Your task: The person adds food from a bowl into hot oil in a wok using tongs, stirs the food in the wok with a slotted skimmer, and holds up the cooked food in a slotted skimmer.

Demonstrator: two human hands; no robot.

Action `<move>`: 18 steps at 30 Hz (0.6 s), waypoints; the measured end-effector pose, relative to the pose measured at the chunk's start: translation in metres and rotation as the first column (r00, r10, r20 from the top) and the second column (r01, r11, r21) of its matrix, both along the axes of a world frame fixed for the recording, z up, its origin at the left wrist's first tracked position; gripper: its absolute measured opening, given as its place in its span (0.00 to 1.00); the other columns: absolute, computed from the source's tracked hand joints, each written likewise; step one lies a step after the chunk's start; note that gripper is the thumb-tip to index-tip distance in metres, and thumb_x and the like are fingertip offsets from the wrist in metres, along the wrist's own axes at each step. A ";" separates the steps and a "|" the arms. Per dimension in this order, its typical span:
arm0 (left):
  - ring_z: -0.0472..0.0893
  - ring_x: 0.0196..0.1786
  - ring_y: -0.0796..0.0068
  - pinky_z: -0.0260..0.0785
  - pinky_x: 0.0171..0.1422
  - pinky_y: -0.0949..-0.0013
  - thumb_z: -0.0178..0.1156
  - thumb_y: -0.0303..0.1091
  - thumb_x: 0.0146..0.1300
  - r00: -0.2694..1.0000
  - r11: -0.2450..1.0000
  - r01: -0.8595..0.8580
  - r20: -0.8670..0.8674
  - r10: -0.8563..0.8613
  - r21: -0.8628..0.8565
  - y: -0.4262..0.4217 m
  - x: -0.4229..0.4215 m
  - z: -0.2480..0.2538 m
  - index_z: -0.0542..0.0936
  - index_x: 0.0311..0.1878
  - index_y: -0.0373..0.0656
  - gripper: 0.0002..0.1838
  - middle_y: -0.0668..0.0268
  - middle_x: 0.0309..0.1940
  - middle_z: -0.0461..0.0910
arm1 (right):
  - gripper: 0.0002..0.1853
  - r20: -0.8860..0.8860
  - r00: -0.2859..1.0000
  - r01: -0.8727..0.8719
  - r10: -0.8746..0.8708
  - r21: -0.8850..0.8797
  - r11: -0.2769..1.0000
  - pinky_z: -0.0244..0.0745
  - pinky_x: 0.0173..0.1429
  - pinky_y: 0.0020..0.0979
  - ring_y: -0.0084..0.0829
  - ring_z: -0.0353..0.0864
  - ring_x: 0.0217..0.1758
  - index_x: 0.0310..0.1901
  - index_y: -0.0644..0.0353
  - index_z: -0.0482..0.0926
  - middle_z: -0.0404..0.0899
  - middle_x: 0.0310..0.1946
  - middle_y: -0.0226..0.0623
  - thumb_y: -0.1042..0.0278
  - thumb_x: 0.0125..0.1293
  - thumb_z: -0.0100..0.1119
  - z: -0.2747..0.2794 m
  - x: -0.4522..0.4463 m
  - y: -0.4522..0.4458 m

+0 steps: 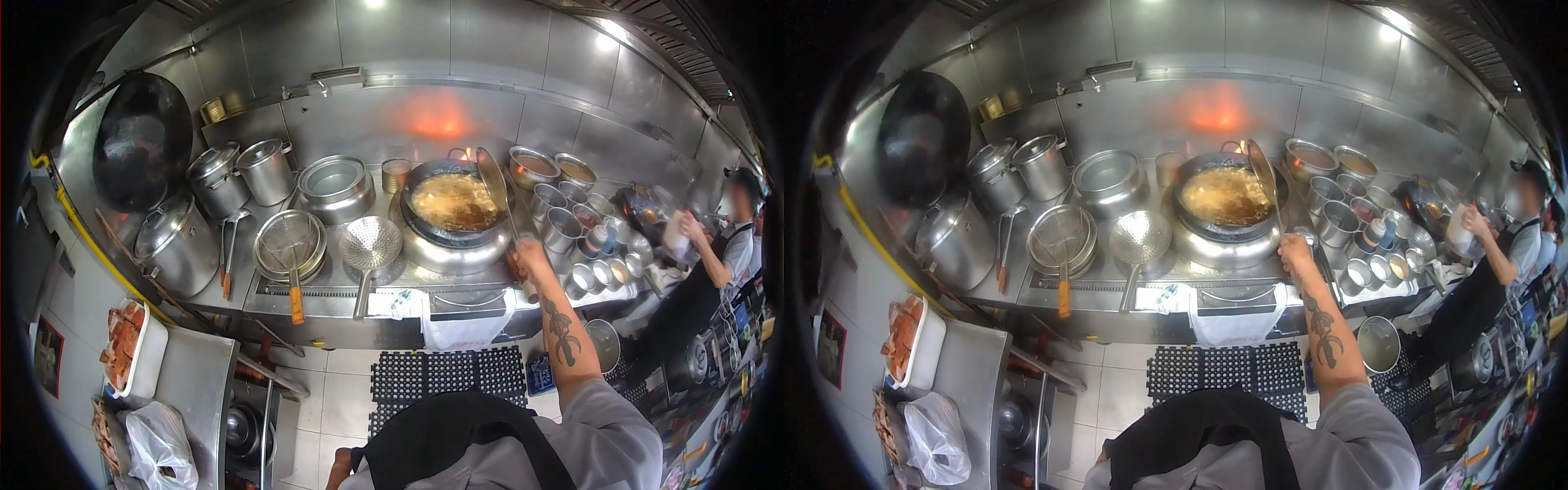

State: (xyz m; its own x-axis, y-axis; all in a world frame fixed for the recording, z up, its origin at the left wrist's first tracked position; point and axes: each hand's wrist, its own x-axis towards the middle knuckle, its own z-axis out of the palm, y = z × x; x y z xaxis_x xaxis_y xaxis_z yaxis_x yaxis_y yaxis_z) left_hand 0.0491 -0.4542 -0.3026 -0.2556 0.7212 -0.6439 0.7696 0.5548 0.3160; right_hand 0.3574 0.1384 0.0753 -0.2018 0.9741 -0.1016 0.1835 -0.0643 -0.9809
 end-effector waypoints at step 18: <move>0.83 0.31 0.62 0.73 0.37 0.60 0.48 0.45 0.60 0.996 0.996 0.075 -0.050 -0.073 0.038 -0.013 0.006 -0.001 0.84 0.34 0.45 0.18 0.55 0.28 0.82 | 0.08 0.065 0.978 -0.188 0.197 -0.124 0.974 0.51 0.13 0.24 0.17 0.59 0.14 0.36 0.56 0.73 0.68 0.19 0.25 0.62 0.68 0.49 0.017 -0.008 -0.041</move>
State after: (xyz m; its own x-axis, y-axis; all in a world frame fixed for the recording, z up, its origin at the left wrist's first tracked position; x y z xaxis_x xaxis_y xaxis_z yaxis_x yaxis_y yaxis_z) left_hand 0.0550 -0.4676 -0.3040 -0.2312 0.7638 -0.6026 0.8231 0.4838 0.2974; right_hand 0.3494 0.0969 0.0928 -0.3713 0.8984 -0.2344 0.2779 -0.1333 -0.9513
